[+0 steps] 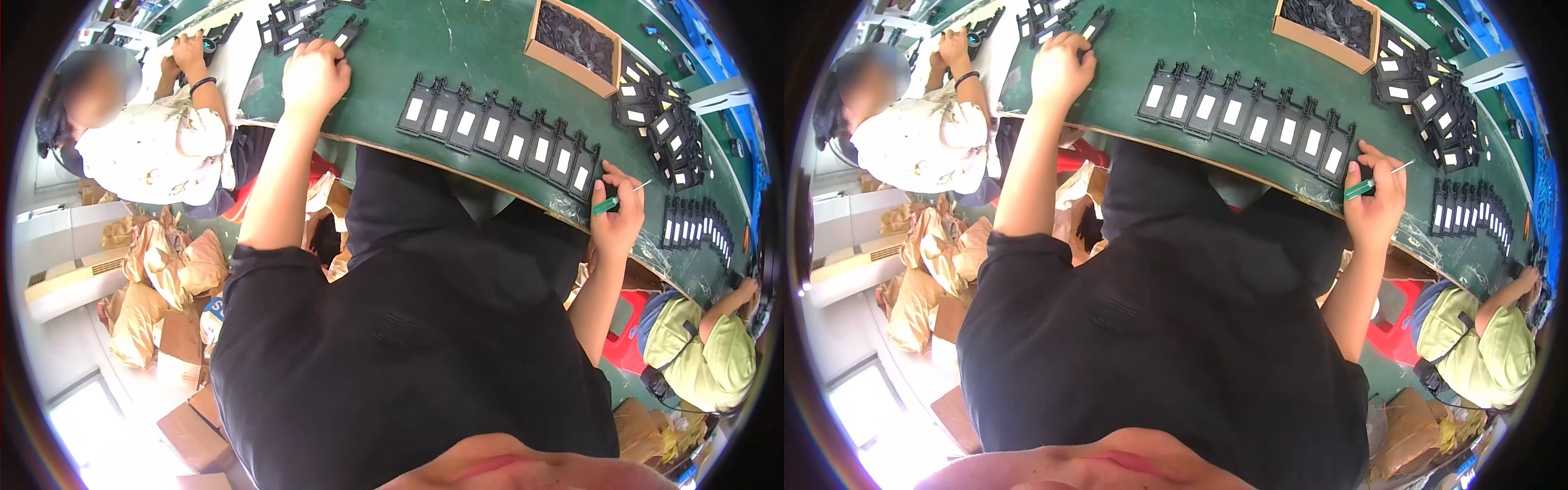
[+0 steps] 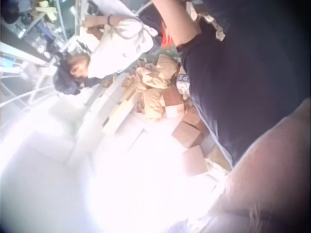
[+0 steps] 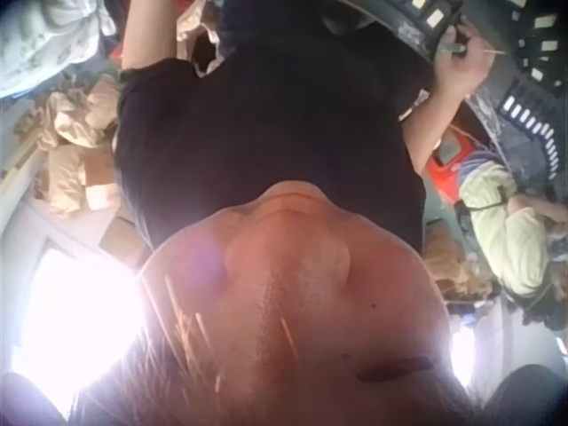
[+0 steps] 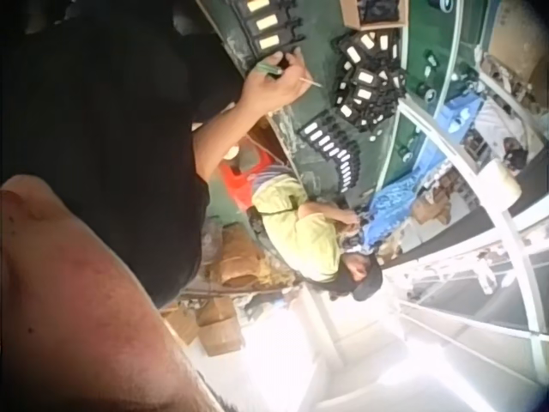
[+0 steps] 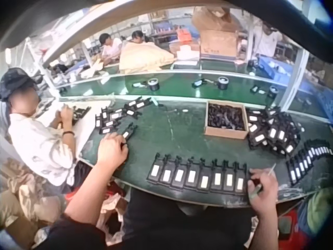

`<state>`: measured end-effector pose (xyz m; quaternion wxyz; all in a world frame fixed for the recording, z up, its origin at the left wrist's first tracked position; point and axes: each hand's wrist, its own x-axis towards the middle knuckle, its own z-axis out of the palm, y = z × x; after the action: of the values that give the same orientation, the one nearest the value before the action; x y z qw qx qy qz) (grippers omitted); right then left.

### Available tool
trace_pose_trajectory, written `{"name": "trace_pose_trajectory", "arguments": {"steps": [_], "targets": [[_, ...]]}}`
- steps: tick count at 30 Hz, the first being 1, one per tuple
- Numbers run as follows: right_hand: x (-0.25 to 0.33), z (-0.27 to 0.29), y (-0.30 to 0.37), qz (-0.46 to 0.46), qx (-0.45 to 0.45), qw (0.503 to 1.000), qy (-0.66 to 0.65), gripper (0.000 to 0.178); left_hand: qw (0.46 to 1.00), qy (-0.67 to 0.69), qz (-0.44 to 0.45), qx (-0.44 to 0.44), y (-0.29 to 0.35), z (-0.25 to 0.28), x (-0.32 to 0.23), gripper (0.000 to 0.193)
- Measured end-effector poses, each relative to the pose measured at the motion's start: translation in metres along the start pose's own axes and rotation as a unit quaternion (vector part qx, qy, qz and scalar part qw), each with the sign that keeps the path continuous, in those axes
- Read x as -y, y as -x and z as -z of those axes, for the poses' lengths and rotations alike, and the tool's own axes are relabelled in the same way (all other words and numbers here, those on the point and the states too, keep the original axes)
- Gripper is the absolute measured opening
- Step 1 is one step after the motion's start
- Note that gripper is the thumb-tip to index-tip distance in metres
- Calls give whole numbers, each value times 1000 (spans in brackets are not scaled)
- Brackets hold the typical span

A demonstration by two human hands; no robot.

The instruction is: The recorder is assembling small electronic components into plastic housings on a factory assembly line.

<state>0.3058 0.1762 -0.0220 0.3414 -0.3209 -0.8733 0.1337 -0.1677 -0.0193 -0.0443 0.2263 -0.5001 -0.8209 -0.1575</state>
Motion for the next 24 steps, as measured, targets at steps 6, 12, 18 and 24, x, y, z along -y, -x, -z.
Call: {"name": "trace_pose_trajectory", "arguments": {"steps": [6, 12, 18, 24], "targets": [[-2, 0, -1, 9, 5, 1000, 10, 13, 994, 86, 66, 25, 32, 31, -1, 18], [1, 0, -3, 7, 5, 1000, 10, 14, 993, 105, 48, -34, 36, 41, 2, 21], [-1, -1, -1, 13, 0, 1000, 9, 13, 976, 214, 41, -15, 40, 50, -51, 25], [-1, -3, -2, 13, 0, 1000, 14, 12, 962, 252, -25, 104, 51, 55, -75, 25]]}}
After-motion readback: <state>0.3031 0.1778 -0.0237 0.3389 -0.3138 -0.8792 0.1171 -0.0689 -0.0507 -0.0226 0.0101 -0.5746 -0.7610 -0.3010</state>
